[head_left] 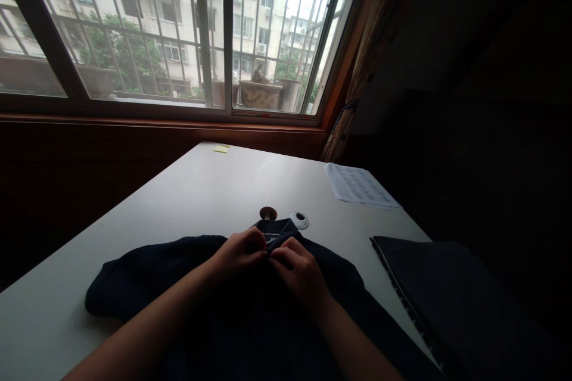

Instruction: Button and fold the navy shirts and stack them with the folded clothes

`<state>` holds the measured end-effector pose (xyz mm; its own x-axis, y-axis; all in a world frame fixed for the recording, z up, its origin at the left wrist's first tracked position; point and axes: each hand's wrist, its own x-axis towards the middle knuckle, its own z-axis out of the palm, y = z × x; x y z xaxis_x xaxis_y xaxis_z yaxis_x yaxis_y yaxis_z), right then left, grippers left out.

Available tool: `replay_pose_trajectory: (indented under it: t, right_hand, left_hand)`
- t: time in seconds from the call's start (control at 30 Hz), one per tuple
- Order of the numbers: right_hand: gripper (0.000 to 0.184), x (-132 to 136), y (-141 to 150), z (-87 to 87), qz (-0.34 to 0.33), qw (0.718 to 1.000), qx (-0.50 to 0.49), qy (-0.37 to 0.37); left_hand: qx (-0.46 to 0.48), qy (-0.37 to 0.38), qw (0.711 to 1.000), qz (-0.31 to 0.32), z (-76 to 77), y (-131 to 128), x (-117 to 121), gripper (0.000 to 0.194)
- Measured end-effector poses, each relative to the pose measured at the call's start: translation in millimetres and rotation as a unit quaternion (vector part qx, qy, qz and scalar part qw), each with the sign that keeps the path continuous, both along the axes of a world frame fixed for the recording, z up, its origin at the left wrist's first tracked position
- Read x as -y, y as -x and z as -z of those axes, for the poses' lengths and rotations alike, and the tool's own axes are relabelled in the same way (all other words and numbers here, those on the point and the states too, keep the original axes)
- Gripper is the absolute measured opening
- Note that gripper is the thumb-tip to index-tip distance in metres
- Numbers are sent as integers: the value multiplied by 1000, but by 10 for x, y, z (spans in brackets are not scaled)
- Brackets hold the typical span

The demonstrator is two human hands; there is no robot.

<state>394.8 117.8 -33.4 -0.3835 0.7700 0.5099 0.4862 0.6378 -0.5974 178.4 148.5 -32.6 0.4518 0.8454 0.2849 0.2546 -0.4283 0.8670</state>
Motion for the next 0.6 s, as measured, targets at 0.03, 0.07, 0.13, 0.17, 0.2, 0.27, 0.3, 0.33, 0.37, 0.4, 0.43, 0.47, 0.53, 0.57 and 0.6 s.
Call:
replay_pose_trajectory:
  t: [0.03, 0.07, 0.13, 0.17, 0.2, 0.27, 0.3, 0.33, 0.37, 0.4, 0.43, 0.47, 0.53, 0.57, 0.6]
  right_hand:
    - [6, 1, 0, 0, 1, 1000, 0, 1]
    - [6, 0, 1, 0, 1, 1000, 1, 1]
    - [6, -4, 3, 0, 0, 1000, 3, 1]
    - [6, -5, 4, -1, -1, 1000, 2, 1]
    - [6, -6, 5, -3, -2, 1000, 3, 0]
    - [6, -5, 6, -9, -2, 1000, 2, -1]
    - [6, -2, 6, -12, -2, 1000, 3, -3]
    - [6, 1, 6, -14, -2, 1000, 4, -5]
    - [7, 4, 6, -15, -2, 1000, 5, -6]
    - [7, 5, 6, -14, -3, 1000, 6, -8]
    - [7, 6, 6, -11, -2, 1000, 7, -9]
    - [6, 4, 6, -6, -1, 1000, 8, -10]
    - [6, -4, 6, 7, 4, 1000, 9, -10]
    - [5, -9, 6, 13, 7, 1000, 9, -9]
    - [5, -13, 6, 18, 10, 1000, 10, -7]
  left_hand:
    - [-2, -3, 1000, -4, -7, -5, 4, 17]
    - [-4, -5, 1000, -7, -13, -9, 8, 16]
    - [-6, -6, 1000, -13, -21, -18, 14, 15]
    - [-5, -6, 1000, -15, -23, -22, 15, 15]
    - [-3, -6, 1000, -16, -24, -25, 17, 15]
    - [0, -5, 1000, -18, -24, -29, 19, 15]
    - [1, -2, 1000, -19, -24, -31, 20, 15]
    - [0, 1, 1000, -19, -25, -33, 22, 16]
    - [0, 5, 1000, -21, -26, -34, 24, 16]
    - [0, 7, 1000, -22, -27, -34, 25, 16]
    - [1, 9, 1000, -23, -29, -34, 26, 16]
    - [2, 8, 1000, -24, -31, -33, 26, 15]
    - [6, 5, 1000, -26, -33, -27, 23, 16]
    - [9, 6, 1000, -24, -33, -23, 20, 16]
    - [13, 8, 1000, -20, -32, -18, 16, 16]
